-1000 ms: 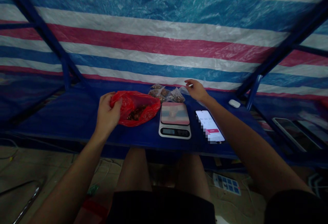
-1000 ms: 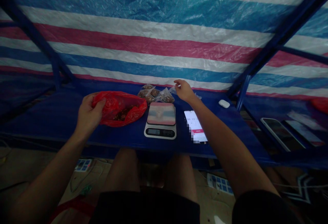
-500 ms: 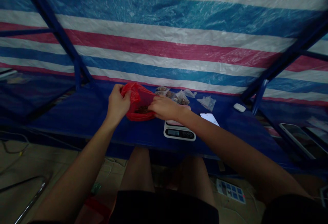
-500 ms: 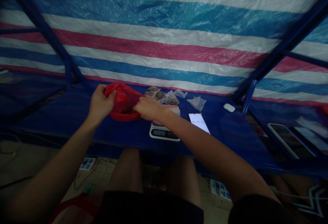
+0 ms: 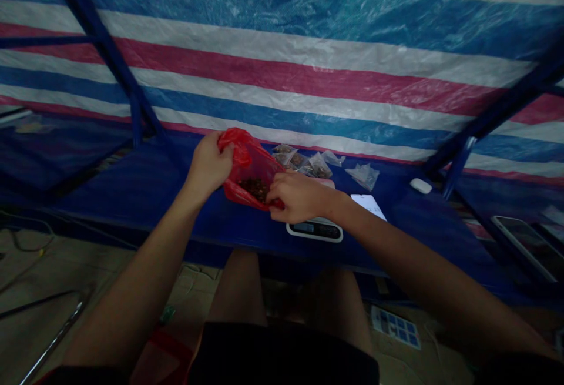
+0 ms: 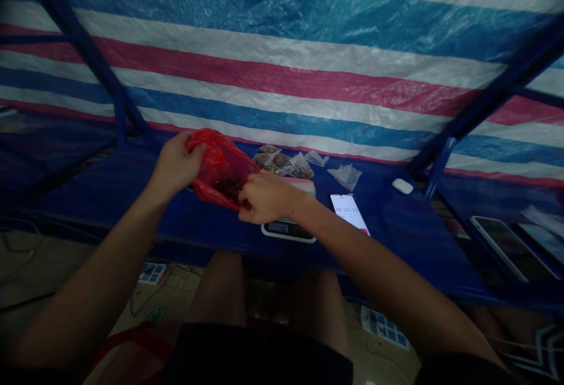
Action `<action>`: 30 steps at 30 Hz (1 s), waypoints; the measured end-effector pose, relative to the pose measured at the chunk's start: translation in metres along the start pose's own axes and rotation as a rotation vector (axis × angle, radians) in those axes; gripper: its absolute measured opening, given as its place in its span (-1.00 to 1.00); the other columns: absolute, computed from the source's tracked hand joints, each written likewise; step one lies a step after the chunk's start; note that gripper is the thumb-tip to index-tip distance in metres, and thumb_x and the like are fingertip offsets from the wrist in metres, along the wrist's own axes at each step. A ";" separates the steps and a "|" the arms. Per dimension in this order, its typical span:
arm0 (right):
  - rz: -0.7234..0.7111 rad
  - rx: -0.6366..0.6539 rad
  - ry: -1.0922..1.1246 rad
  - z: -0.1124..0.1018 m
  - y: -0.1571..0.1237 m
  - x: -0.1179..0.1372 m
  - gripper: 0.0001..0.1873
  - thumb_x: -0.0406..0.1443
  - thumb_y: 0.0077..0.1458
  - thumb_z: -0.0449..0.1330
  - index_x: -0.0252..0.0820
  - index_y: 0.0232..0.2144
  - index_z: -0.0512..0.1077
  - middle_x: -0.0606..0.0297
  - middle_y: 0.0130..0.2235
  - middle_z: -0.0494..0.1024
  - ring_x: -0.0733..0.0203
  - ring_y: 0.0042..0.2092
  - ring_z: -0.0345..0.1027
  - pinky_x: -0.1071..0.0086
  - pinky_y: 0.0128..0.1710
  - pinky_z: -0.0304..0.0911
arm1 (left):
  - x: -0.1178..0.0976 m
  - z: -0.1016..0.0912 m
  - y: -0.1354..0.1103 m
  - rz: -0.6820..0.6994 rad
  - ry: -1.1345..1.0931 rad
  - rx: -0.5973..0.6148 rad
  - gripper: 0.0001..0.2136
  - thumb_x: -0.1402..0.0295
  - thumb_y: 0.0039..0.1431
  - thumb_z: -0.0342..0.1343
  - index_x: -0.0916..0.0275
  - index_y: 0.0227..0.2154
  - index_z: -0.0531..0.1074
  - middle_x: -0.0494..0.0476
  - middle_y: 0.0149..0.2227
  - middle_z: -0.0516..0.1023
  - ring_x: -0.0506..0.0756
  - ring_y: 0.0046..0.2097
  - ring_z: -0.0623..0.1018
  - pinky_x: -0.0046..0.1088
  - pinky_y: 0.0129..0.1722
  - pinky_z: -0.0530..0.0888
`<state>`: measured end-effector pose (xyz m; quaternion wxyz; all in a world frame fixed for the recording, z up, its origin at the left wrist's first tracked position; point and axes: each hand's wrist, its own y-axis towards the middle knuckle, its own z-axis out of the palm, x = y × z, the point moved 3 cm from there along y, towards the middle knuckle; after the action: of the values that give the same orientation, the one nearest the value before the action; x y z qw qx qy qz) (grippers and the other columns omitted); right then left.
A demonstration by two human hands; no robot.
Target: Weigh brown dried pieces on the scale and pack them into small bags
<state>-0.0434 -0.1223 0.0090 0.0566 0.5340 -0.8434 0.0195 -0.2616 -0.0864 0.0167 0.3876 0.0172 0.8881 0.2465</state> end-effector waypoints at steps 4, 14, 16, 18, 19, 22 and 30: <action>0.048 -0.098 0.090 -0.011 0.022 0.002 -0.66 -0.47 0.26 0.09 -0.32 -0.11 0.66 0.05 -0.06 0.70 0.12 -0.06 0.51 0.27 0.00 0.28 | 0.003 0.010 -0.009 0.103 0.058 0.082 -0.69 0.37 0.28 0.09 0.33 0.02 0.54 0.31 0.01 0.65 0.27 0.05 0.61 -0.05 0.22 0.52; 0.321 0.280 -0.022 0.013 0.063 -0.009 -0.62 -0.43 0.17 0.34 -0.43 0.04 0.65 -0.17 0.05 0.71 -0.03 -0.05 0.64 0.30 -0.17 0.41 | 0.002 0.010 -0.069 0.551 0.385 -0.158 -0.57 0.49 0.34 0.11 0.13 0.23 0.47 0.33 0.28 0.48 0.38 0.35 0.40 0.13 0.36 0.39; 0.299 0.273 0.015 0.013 0.063 -0.011 -0.63 -0.37 0.19 0.37 -0.39 0.04 0.66 -0.11 0.03 0.72 -0.01 -0.05 0.64 0.31 -0.15 0.40 | 0.004 0.019 -0.075 0.712 0.361 0.121 -0.67 0.51 0.39 0.00 0.13 0.08 0.54 0.26 0.07 0.62 0.26 0.15 0.57 -0.06 0.22 0.53; 0.250 0.256 0.082 0.012 0.062 -0.013 -0.65 -0.24 0.25 0.36 -0.36 0.00 0.68 -0.07 -0.02 0.74 0.03 -0.10 0.63 0.32 -0.17 0.39 | 0.010 0.025 -0.077 0.701 0.396 0.365 -0.71 0.51 0.42 -0.06 0.19 -0.02 0.55 0.26 -0.05 0.66 0.22 0.01 0.64 -0.17 0.05 0.60; 0.237 0.247 0.107 0.012 0.062 -0.014 -0.63 -0.18 0.28 0.34 -0.36 -0.01 0.68 -0.05 -0.04 0.74 0.05 -0.13 0.62 0.33 -0.18 0.38 | 0.015 0.026 -0.076 0.635 0.440 0.428 -0.73 0.49 0.42 -0.07 0.22 -0.05 0.54 0.28 -0.06 0.66 0.23 -0.02 0.65 -0.18 -0.02 0.62; 0.255 0.225 0.110 0.013 0.063 -0.016 -0.62 -0.17 0.29 0.33 -0.38 -0.03 0.68 -0.06 -0.05 0.74 0.09 -0.16 0.60 0.35 -0.20 0.36 | 0.022 0.023 -0.071 0.435 0.564 0.490 -0.77 0.38 0.39 0.05 0.26 0.00 0.50 0.34 0.01 0.66 0.31 0.02 0.67 -0.15 -0.07 0.63; 0.295 0.117 0.091 0.028 0.064 -0.024 -0.56 -0.36 0.15 0.43 -0.35 0.09 0.63 -0.12 0.08 0.69 0.00 0.00 0.62 0.32 -0.04 0.39 | 0.027 0.017 -0.071 0.302 0.499 0.603 -0.43 0.07 0.31 0.24 0.26 0.28 0.42 0.40 0.23 0.59 0.38 0.22 0.61 -0.04 0.23 0.54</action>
<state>-0.0927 -0.0763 -0.0198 0.0602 0.4051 -0.9067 0.1008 -0.2575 -0.1357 -0.0441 0.0979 0.1997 0.9746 0.0264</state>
